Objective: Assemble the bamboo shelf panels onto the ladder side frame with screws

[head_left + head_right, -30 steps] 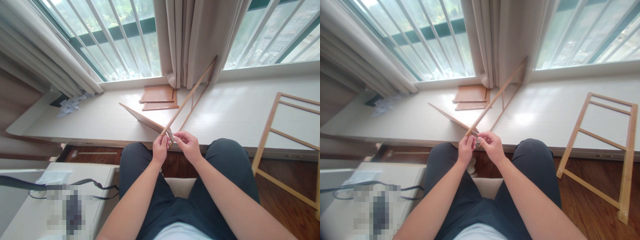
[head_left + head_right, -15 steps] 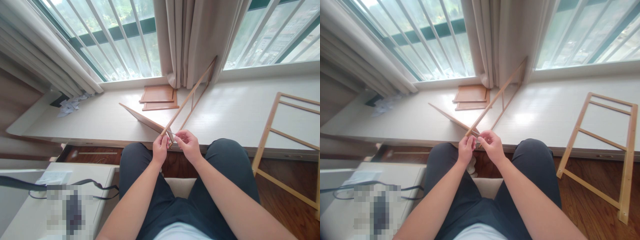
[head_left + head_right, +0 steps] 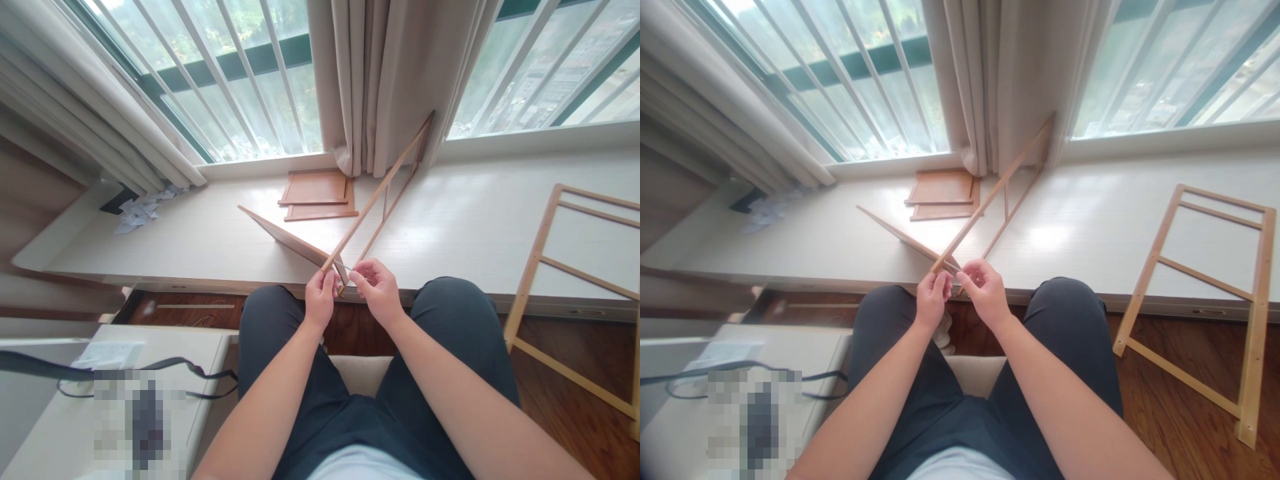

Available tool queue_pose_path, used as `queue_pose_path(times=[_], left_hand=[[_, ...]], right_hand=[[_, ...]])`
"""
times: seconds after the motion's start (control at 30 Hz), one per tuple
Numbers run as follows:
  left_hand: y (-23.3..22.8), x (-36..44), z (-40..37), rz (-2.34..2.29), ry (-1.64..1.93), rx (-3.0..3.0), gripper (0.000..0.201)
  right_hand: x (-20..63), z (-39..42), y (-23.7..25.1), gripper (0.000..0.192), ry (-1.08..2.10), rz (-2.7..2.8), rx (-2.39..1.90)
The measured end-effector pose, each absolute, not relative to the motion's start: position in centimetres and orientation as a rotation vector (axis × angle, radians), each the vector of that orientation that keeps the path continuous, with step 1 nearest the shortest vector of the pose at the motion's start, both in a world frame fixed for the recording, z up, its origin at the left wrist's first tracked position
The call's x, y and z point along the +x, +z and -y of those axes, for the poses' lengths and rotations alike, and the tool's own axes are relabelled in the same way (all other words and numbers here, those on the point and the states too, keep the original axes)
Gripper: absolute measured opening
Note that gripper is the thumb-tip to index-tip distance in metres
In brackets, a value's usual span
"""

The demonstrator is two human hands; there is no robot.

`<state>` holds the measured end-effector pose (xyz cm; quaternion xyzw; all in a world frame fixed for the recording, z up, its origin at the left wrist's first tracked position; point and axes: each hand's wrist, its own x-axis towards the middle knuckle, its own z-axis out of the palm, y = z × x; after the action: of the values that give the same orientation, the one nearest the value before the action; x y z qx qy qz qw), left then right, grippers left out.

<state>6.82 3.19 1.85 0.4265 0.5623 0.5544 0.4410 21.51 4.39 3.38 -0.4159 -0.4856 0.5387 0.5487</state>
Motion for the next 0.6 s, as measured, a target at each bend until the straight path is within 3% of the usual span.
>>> queue_pose_path(times=[0.6], left_hand=[[1.66,6.77,-3.2,-1.397,1.374,1.075,0.041]], right_hand=[[21.55,-4.49,3.33,0.026,1.32,1.118,-0.971]])
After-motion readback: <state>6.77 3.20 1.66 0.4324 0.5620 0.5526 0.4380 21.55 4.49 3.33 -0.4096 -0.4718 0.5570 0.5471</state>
